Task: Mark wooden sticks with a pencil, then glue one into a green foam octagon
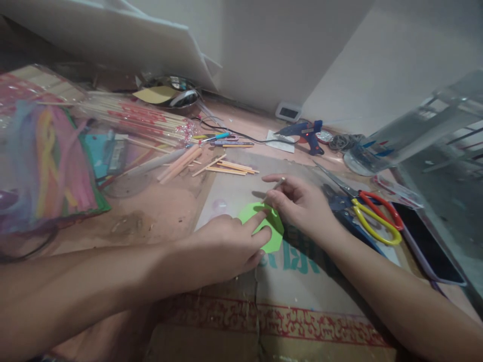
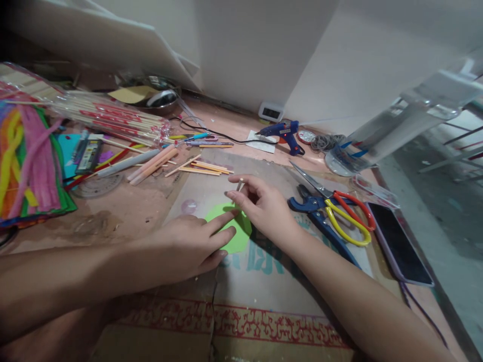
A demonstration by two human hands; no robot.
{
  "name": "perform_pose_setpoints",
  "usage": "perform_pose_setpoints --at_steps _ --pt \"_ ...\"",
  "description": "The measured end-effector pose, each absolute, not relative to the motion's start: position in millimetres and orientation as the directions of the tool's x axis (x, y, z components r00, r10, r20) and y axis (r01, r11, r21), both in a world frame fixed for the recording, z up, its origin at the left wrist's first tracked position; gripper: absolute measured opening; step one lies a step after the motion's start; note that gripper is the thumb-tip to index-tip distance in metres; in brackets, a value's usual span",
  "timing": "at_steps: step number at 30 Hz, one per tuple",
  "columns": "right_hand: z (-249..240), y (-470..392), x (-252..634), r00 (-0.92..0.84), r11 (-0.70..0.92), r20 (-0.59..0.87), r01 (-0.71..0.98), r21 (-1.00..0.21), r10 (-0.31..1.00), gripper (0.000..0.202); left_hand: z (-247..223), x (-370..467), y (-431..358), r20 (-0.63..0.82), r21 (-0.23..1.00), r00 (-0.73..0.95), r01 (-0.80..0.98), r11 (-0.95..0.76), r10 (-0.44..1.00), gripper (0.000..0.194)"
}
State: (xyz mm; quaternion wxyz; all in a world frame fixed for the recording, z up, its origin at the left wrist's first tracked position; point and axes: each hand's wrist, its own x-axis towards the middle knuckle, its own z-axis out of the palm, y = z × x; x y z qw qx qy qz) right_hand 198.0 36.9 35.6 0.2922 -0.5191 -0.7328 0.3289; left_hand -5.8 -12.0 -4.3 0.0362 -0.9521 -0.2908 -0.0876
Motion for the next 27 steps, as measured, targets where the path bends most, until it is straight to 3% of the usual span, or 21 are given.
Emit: perform_pose_setpoints --at_steps 9,13,17,20,22,27 --pt "38.3 38.5 204.6 -0.335 0.225 0.042 0.528 -0.819 0.941 0.041 -1.3 -7.8 -17.6 0.204 -0.067 0.814 0.566 -0.821 0.544 0.027" --pt "51.0 40.2 213.5 -0.362 0.270 0.066 0.551 -0.789 0.930 0.042 11.9 -16.0 -12.3 0.244 -0.076 0.820 0.548 -0.833 0.518 0.017" --pt "58.4 44.7 220.7 -0.336 0.296 0.103 0.596 -0.746 0.936 0.036 23.4 -22.7 8.9 0.269 0.075 0.766 0.588 -0.805 0.584 0.032" --pt "59.5 48.8 224.0 -0.363 0.297 0.066 0.630 -0.717 0.930 0.044 24.7 -23.2 22.8 0.241 0.246 0.657 0.671 -0.700 0.714 0.034" --pt "62.7 49.9 226.5 -0.393 0.311 0.035 0.667 -0.677 0.919 0.049 21.2 -21.9 26.7 0.205 0.332 0.596 0.704 -0.628 0.777 0.046" --pt "83.3 46.6 238.1 -0.425 0.366 0.026 0.746 -0.555 0.905 0.049 6.0 -15.8 24.3 0.146 0.395 0.586 0.704 -0.590 0.797 0.062"
